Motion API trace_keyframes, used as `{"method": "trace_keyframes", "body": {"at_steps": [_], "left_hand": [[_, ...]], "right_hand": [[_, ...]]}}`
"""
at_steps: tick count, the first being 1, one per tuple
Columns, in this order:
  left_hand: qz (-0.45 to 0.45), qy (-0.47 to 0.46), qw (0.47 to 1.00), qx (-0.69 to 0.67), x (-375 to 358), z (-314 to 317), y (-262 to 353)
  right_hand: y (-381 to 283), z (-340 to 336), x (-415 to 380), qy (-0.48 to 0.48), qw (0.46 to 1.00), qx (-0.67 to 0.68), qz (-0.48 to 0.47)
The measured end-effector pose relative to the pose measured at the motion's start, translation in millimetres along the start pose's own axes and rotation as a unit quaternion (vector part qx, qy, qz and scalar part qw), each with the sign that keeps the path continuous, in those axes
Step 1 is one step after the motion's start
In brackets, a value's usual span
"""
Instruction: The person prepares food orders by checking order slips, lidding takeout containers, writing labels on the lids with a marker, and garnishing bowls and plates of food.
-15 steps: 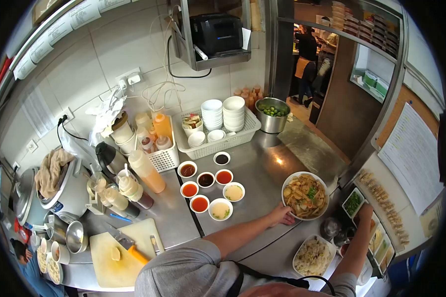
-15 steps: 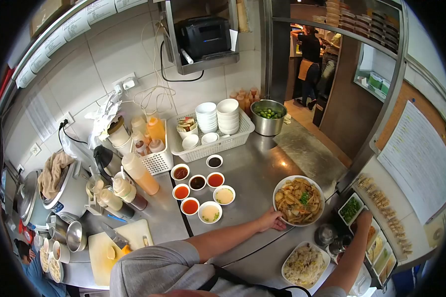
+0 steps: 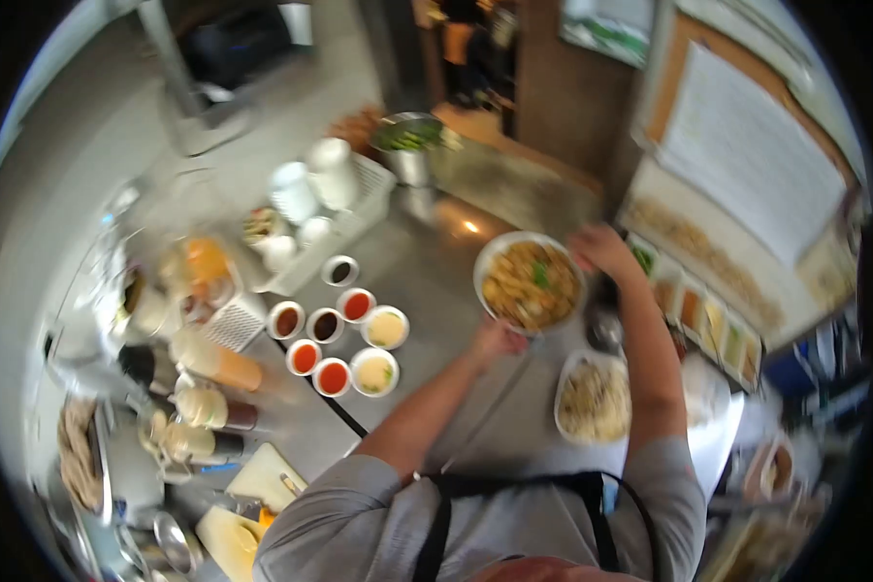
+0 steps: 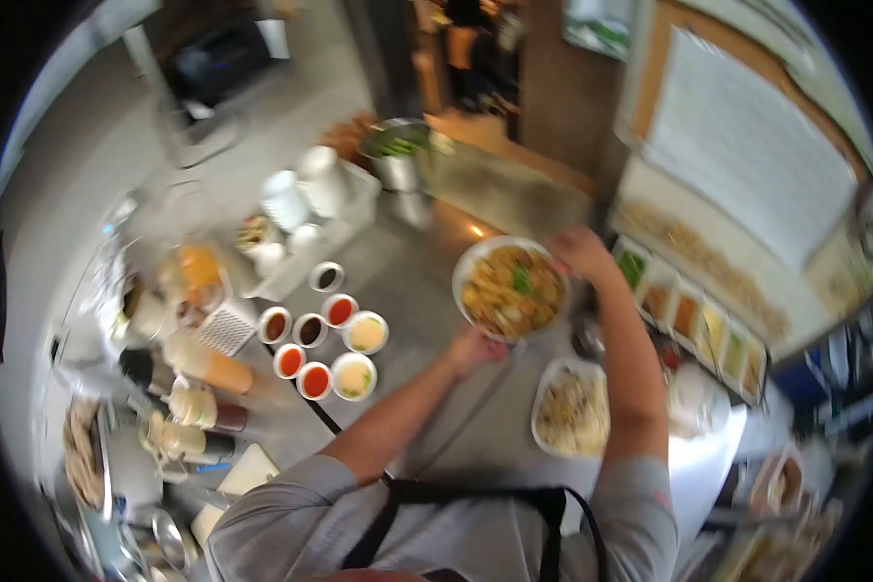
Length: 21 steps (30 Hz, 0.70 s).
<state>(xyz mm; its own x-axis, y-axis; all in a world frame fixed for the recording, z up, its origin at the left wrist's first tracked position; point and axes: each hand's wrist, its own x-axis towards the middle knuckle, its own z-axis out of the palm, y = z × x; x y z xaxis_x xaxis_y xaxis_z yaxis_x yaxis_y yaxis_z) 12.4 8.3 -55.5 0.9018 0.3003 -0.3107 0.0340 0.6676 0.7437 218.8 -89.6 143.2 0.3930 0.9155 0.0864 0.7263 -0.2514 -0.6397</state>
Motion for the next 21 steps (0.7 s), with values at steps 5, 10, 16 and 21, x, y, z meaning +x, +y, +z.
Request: {"method": "trace_keyframes", "body": {"at_steps": [5, 10, 16, 21], "left_hand": [[0.015, 0.036, 0.999, 0.016, -26.6, 32.7, 30.2], [0.012, 0.036, 0.999, 0.003, -23.6, 29.2, 30.3], [0.021, 0.029, 0.999, -0.001, -26.7, 30.2, 30.1], [0.02, 0.005, 1.0, -0.011, -27.0, 27.3, 29.6]], "right_hand": [[-17.5, 43.5, 30.6, -0.047, 0.99, 0.036, 0.131], [-4.7, 57.2, 52.7, 0.005, 0.967, -0.253, 0.025], [-44.6, 49.2, 12.3, 0.023, 0.96, -0.266, 0.081], [23.2, -13.7, -8.5, 0.178, 0.937, -0.179, 0.239]]}}
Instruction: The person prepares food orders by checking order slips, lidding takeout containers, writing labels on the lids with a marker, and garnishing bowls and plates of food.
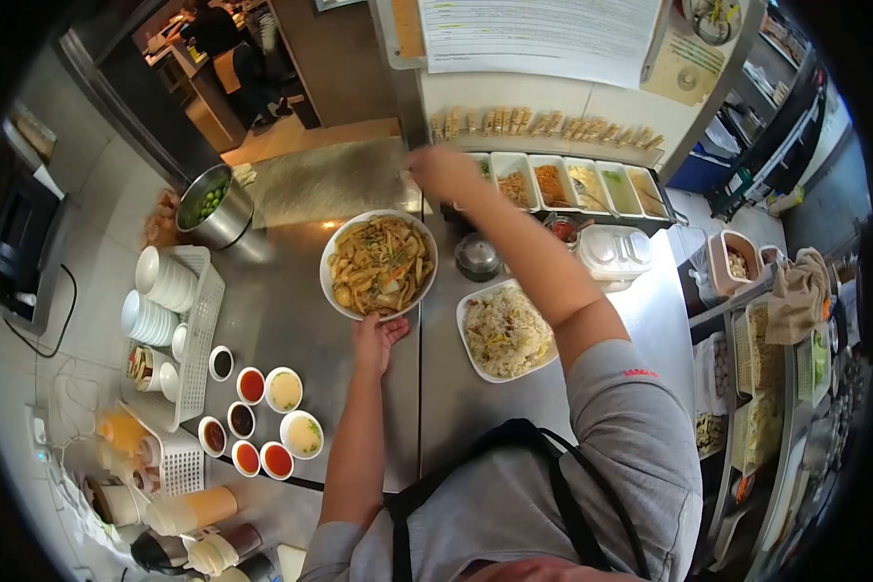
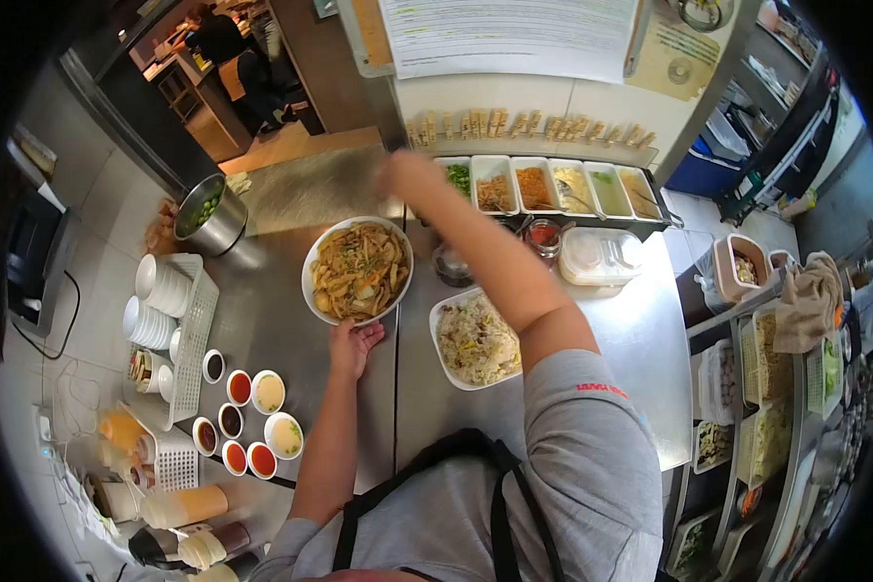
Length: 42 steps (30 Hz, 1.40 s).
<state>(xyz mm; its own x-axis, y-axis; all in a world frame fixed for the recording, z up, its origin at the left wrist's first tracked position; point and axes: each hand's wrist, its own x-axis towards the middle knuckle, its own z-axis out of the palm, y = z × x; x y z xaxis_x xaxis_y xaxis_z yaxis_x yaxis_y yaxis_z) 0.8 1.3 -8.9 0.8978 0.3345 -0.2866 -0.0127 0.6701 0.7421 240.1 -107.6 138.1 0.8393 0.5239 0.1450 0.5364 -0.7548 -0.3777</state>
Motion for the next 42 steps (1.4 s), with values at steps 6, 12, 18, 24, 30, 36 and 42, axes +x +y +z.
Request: {"method": "trace_keyframes", "body": {"at_steps": [6, 12, 18, 24, 30, 36, 42], "left_hand": [[0.007, 0.0, 1.0, 0.023, 0.3, 3.0, 1.0], [-0.003, 0.021, 1.0, 0.007, 0.8, -1.0, 0.1], [0.003, 0.02, 1.0, 0.01, 2.1, 0.0, 0.1], [0.017, 0.05, 0.998, -0.026, -2.8, 12.1, 2.8], [0.007, 0.133, 0.991, -0.008, 12.1, 6.0, 17.2], [-0.003, 0.194, 0.981, 0.014, 67.2, -13.2, 66.4], [-0.003, 0.16, 0.986, 0.046, 120.1, -50.6, 107.2]], "right_hand": [[138.6, -103.7, -10.4, 0.232, 0.919, -0.281, 0.148], [170.2, -115.7, -8.0, 0.153, 0.926, -0.333, 0.088], [64.5, -102.5, -38.7, 0.275, 0.948, -0.15, 0.051], [-28.4, 17.3, -18.0, -0.021, 0.976, -0.218, -0.019], [-26.6, 47.0, 2.6, 0.017, 0.984, -0.173, 0.033], [-20.6, -34.1, -34.2, 0.11, 0.985, 0.05, -0.121], [60.2, -90.4, -98.7, 0.141, 0.977, 0.125, -0.105]]}}
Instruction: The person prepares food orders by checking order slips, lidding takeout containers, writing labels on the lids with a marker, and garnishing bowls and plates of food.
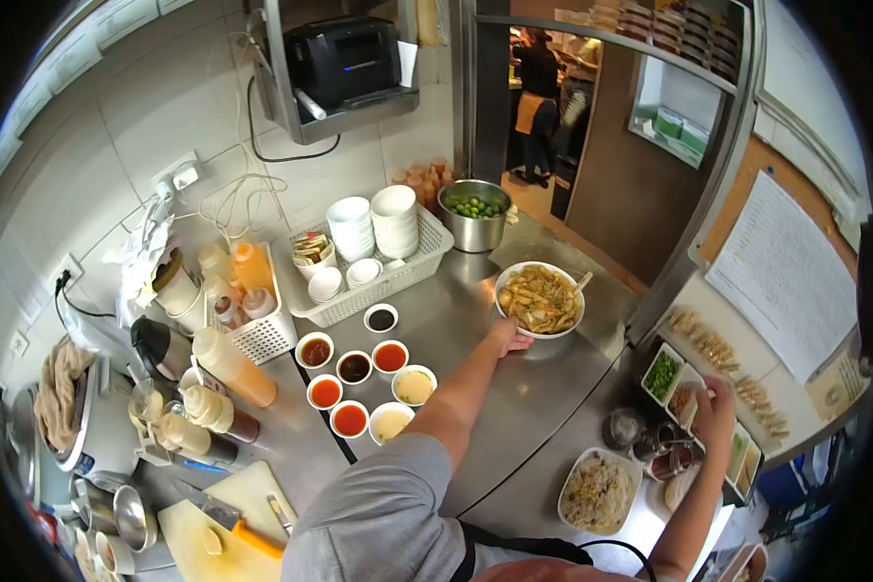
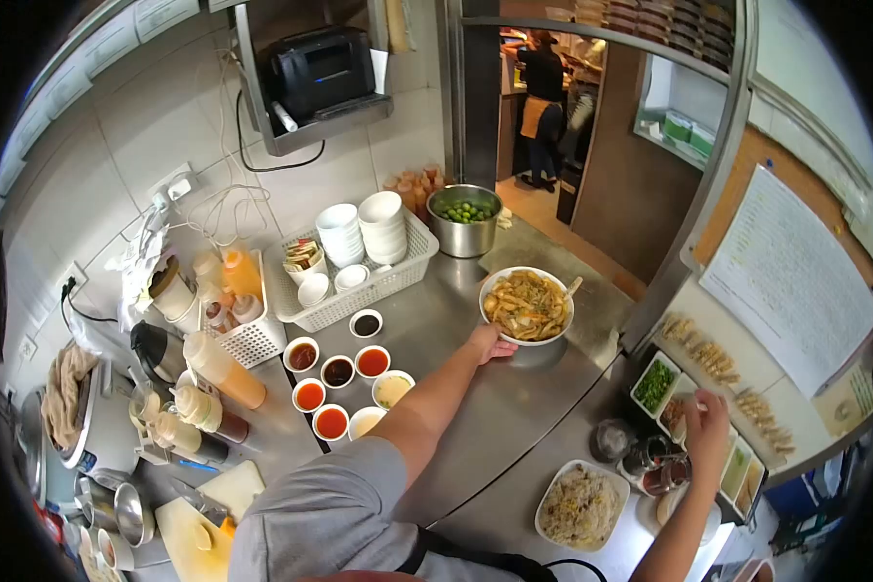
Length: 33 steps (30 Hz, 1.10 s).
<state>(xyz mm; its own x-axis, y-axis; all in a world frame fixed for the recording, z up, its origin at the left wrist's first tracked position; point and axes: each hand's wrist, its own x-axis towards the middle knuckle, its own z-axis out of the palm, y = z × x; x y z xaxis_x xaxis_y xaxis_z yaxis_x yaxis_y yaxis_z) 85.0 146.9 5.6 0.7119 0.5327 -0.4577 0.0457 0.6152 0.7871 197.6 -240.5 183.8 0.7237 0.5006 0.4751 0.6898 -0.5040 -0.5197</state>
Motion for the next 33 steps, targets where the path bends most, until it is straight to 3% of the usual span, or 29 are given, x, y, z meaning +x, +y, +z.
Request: {"method": "trace_keyframes", "body": {"at_steps": [2, 3, 5, 7, 8, 9, 11, 12, 13, 14, 15, 16, 17, 19, 22, 25, 27, 29, 30, 31, 32, 33], "left_hand": [[-0.01, -0.034, 0.999, 0.01, 8.8, -7.0, 4.7], [-0.037, -0.03, 0.995, 0.092, 3.5, -9.1, 13.7], [-0.095, -0.019, 0.963, 0.251, -17.1, -18.6, 48.3], [0.02, -0.075, 0.912, 0.403, -25.7, -48.7, 100.7], [0.091, -0.001, 0.928, 0.362, -67.4, -45.3, 144.9], [0.179, 0.0, 0.919, 0.352, -96.3, -54.2, 187.1], [0.405, 0.039, 0.861, 0.306, -172.6, -59.8, 269.6], [0.45, 0.091, 0.873, 0.166, -222.2, -51.3, 302.0], [0.524, 0.134, 0.824, 0.169, -247.4, -60.5, 339.4], [0.592, 0.136, 0.773, 0.182, -278.1, -66.8, 371.5], [0.614, 0.135, 0.771, 0.1, -305.8, -72.1, 400.9], [0.664, 0.131, 0.722, 0.145, -327.1, -94.2, 435.7], [0.708, 0.161, 0.686, 0.052, -351.3, -92.0, 452.9], [0.713, 0.261, 0.647, -0.064, -388.1, -90.4, 484.1], [0.65, 0.262, 0.705, -0.111, -417.3, -79.4, 493.5], [0.619, 0.223, 0.753, -0.006, -407.0, -141.2, 563.3], [0.624, 0.21, 0.753, -0.004, -411.8, -118.9, 540.1], [0.616, 0.24, 0.75, 0.012, -400.0, -94.1, 500.9], [0.597, 0.24, 0.764, 0.053, -380.1, -83.3, 467.5], [0.577, 0.235, 0.776, 0.093, -361.6, -68.6, 429.5], [0.559, 0.226, 0.787, 0.132, -345.9, -53.9, 392.5], [0.531, 0.222, 0.754, 0.317, -323.7, -49.9, 351.5]], "right_hand": [[15.6, -22.5, -17.5, 0.03, 0.999, -0.012, 0.007], [23.3, -32.0, -25.1, 0.059, 0.998, -0.013, -0.008], [62.0, -60.3, -39.1, 0.04, 0.991, -0.107, 0.067], [75.9, -93.0, -50.3, 0.065, 0.975, -0.167, 0.133], [107.2, -109.1, -59.5, 0.111, 0.974, -0.173, 0.099], [141.9, -126.8, -71.8, 0.157, 0.969, -0.179, 0.066], [171.4, -170.2, -99.5, 0.107, 0.954, -0.202, 0.196], [241.5, -182.3, -125.2, 0.128, 0.961, -0.208, 0.129], [306.7, -193.7, -149.8, 0.147, 0.963, -0.218, 0.062], [297.1, -195.0, -152.4, 0.137, 0.959, -0.227, 0.101], [284.3, -195.8, -154.5, 0.127, 0.953, -0.237, 0.139], [276.0, -199.4, -159.2, 0.117, 0.946, -0.247, 0.177], [253.5, -200.0, -162.2, 0.106, 0.936, -0.255, 0.216], [216.1, -199.7, -165.7, 0.083, 0.912, -0.271, 0.297], [200.6, -188.7, -163.2, 0.1, 0.929, -0.308, 0.179], [73.7, -164.5, -145.3, 0.168, 0.921, -0.334, 0.109], [35.4, -160.5, -129.0, 0.081, 0.967, -0.212, 0.117], [31.8, -143.7, -108.5, 0.083, 0.98, -0.183, 0.007], [-21.3, -128.3, -96.4, 0.065, 0.983, -0.169, -0.027], [-49.6, -105.8, -91.1, 0.066, 0.997, -0.03, -0.005], [-94.6, -86.9, -83.7, 0.039, 0.998, -0.033, -0.029], [-130.1, -64.5, -83.2, -0.023, 0.986, 0.161, 0.041]]}}
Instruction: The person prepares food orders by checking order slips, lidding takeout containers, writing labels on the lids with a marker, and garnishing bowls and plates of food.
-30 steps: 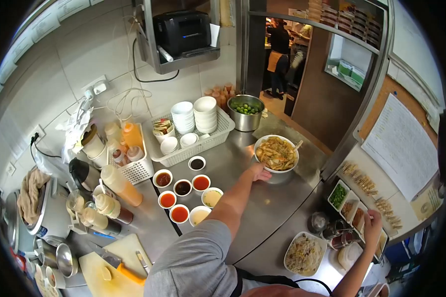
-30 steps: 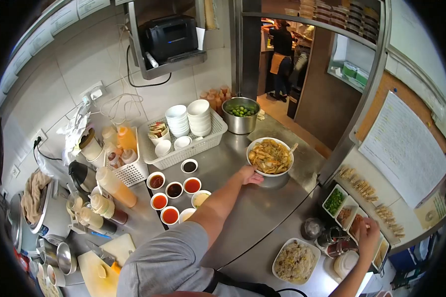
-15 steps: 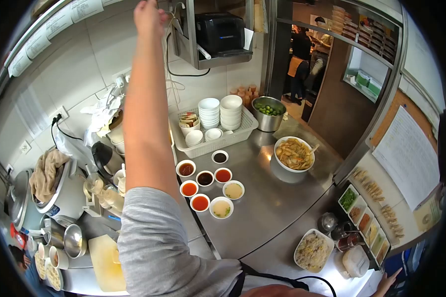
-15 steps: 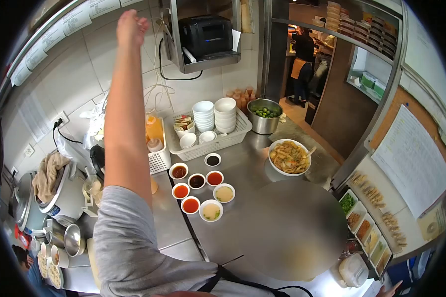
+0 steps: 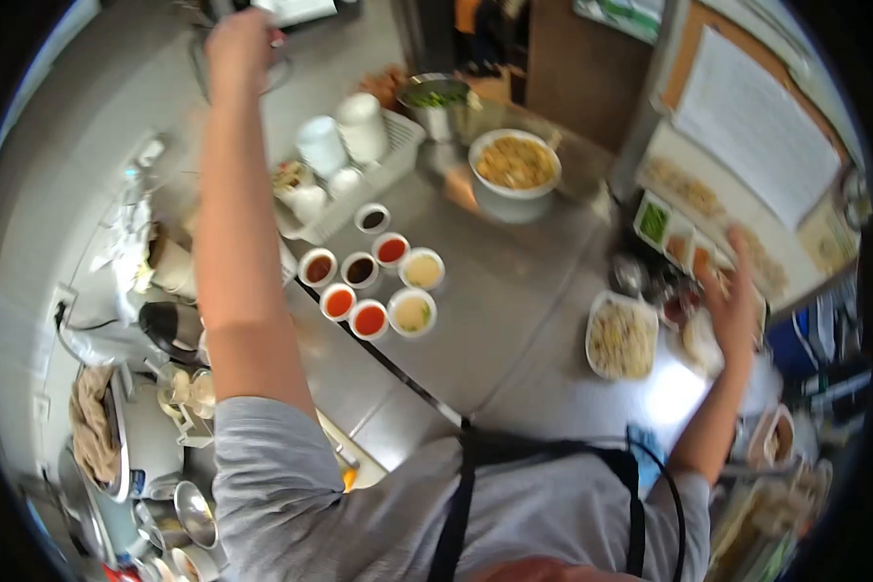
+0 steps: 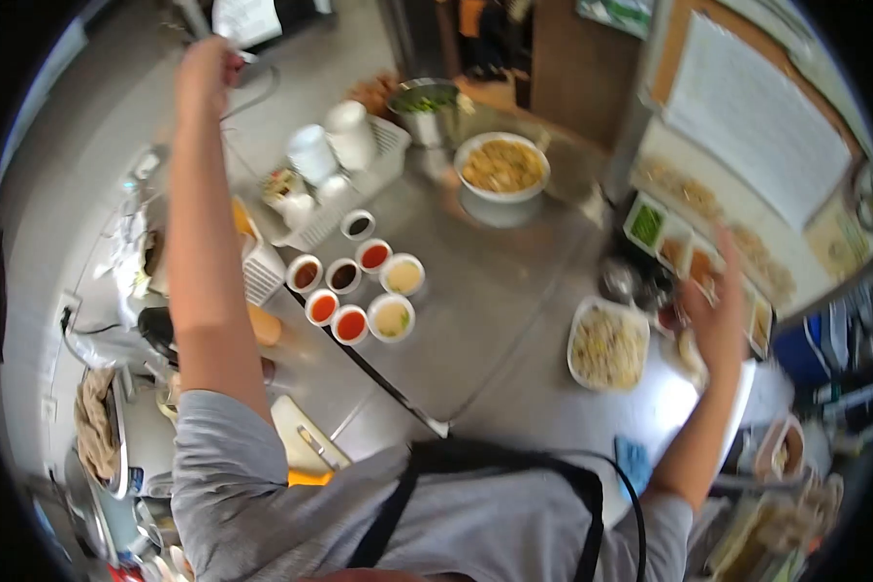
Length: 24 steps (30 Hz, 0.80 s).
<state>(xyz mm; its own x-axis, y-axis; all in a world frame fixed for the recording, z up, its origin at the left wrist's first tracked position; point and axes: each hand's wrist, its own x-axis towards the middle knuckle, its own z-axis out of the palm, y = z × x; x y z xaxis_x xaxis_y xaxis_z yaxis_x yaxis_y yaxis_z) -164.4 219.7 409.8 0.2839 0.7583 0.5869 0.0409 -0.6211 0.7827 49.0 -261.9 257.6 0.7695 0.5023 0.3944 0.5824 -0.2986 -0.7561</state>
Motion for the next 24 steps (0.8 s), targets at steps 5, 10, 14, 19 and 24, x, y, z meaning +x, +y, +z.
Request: {"method": "trace_keyframes", "body": {"at_steps": [5, 10, 14, 19, 24], "left_hand": [[-0.13, -0.151, 0.979, 0.03, -225.5, 155.8, -76.0], [-0.354, -0.192, 0.91, -0.1, -371.4, 197.2, -159.3], [-0.292, -0.199, 0.925, -0.138, -415.1, 194.6, -183.8], [0.032, -0.296, 0.95, 0.098, -414.4, 182.1, -185.3], [0.036, -0.293, 0.942, 0.16, -417.7, 182.5, -181.9]], "right_hand": [[-9.0, 152.5, -2.2, -0.175, 0.971, 0.145, -0.075], [70.0, 259.3, -37.0, -0.172, 0.96, 0.193, 0.111], [114.9, 276.0, -43.2, -0.169, 0.974, 0.022, 0.147], [123.7, 278.6, -42.1, -0.199, 0.969, -0.056, 0.135], [132.0, 268.7, -41.4, -0.149, 0.972, -0.177, 0.038]]}}
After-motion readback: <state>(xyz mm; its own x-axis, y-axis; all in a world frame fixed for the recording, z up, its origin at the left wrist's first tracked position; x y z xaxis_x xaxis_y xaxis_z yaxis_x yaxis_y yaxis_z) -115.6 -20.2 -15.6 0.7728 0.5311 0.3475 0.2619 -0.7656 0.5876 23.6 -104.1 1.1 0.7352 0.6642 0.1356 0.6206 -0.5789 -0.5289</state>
